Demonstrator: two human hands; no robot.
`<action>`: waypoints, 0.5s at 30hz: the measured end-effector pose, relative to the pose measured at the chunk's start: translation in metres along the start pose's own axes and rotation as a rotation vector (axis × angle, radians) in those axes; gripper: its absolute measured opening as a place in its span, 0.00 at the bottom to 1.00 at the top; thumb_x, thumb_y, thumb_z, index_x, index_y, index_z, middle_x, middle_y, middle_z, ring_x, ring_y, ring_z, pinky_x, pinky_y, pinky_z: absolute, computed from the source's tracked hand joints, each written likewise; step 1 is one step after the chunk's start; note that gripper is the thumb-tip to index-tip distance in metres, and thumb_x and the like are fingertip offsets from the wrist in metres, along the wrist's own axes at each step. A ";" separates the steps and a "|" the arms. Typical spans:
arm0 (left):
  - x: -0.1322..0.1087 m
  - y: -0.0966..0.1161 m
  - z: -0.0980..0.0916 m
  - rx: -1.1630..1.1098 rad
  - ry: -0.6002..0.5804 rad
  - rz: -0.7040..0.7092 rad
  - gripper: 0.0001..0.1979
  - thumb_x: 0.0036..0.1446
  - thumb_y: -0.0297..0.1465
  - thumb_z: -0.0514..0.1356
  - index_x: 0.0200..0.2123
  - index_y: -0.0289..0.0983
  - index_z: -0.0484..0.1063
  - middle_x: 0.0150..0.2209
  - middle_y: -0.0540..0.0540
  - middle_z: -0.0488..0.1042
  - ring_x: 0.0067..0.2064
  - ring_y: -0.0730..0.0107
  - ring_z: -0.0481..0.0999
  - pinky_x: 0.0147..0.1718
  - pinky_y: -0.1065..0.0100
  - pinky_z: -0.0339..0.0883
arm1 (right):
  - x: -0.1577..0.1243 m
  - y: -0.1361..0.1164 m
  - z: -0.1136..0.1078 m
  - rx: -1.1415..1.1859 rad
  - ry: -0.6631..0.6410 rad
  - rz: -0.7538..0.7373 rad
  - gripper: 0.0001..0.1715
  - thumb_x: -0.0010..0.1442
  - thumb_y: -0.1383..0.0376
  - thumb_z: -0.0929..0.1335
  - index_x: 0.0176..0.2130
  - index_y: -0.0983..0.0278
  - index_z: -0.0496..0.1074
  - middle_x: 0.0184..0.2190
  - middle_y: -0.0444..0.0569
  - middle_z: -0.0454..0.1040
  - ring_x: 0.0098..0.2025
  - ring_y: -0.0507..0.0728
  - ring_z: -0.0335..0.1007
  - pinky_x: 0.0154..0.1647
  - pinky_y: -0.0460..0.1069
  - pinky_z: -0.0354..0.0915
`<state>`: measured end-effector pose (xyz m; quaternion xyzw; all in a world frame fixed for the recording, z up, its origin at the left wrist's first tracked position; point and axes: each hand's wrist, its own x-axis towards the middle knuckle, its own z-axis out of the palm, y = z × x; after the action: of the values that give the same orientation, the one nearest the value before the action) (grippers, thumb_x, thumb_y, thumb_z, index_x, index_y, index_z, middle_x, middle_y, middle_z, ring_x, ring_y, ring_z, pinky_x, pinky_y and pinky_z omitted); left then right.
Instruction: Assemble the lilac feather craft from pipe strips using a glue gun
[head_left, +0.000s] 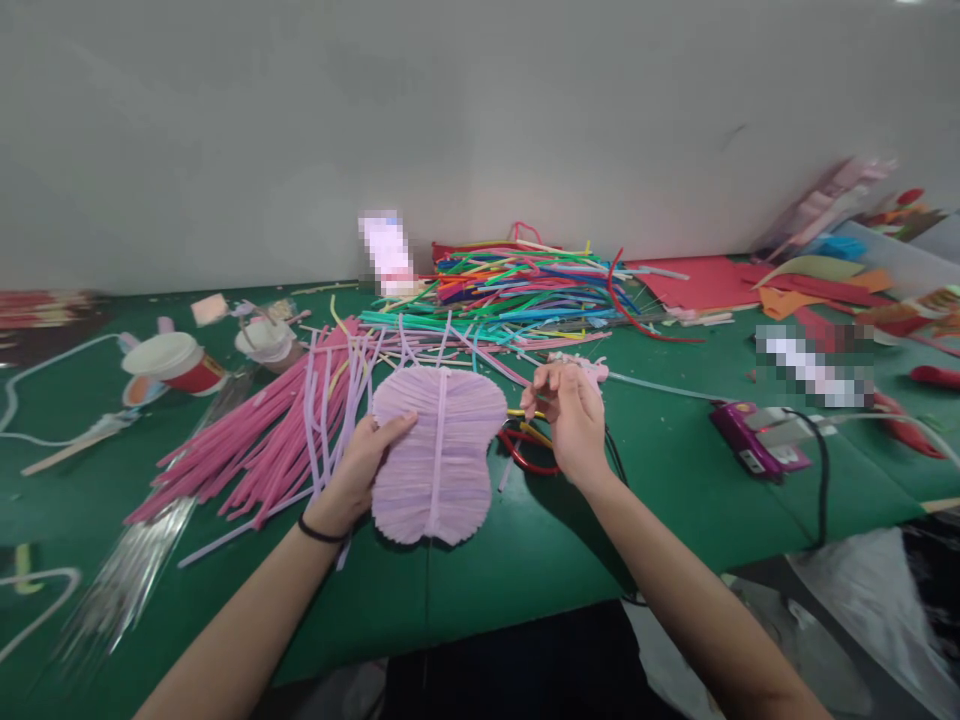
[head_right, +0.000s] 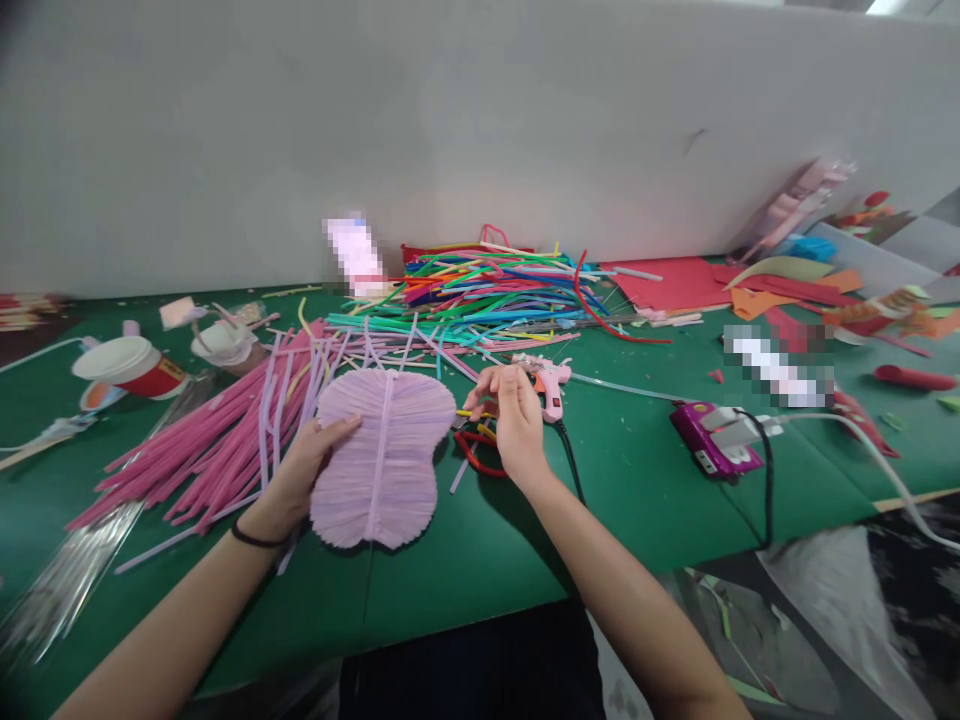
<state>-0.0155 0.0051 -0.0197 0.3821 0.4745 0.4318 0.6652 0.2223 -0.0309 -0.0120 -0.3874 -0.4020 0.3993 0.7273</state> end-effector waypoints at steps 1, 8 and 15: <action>0.001 0.001 -0.001 -0.018 0.004 0.007 0.17 0.43 0.35 0.74 0.37 0.34 0.80 0.29 0.46 0.82 0.30 0.59 0.82 0.28 0.67 0.75 | -0.001 0.000 0.000 -0.019 0.002 0.006 0.24 0.65 0.45 0.65 0.29 0.60 0.62 0.30 0.41 0.69 0.26 0.49 0.68 0.25 0.45 0.65; 0.004 0.009 0.000 -0.200 -0.022 -0.014 0.18 0.44 0.30 0.72 0.40 0.32 0.81 0.35 0.43 0.84 0.39 0.52 0.84 0.41 0.60 0.79 | -0.009 -0.002 0.002 -0.225 -0.148 0.016 0.34 0.67 0.45 0.61 0.18 0.62 0.58 0.23 0.46 0.69 0.28 0.52 0.71 0.32 0.48 0.68; 0.008 0.012 -0.003 -0.281 0.044 -0.021 0.14 0.47 0.26 0.68 0.40 0.32 0.80 0.36 0.44 0.84 0.44 0.52 0.83 0.47 0.58 0.78 | -0.007 -0.004 0.004 -0.247 -0.278 0.176 0.21 0.58 0.49 0.72 0.45 0.58 0.72 0.51 0.49 0.74 0.44 0.54 0.76 0.44 0.51 0.74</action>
<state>-0.0195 0.0172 -0.0117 0.2705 0.4277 0.4954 0.7061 0.2172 -0.0372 -0.0087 -0.4485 -0.5091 0.4584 0.5740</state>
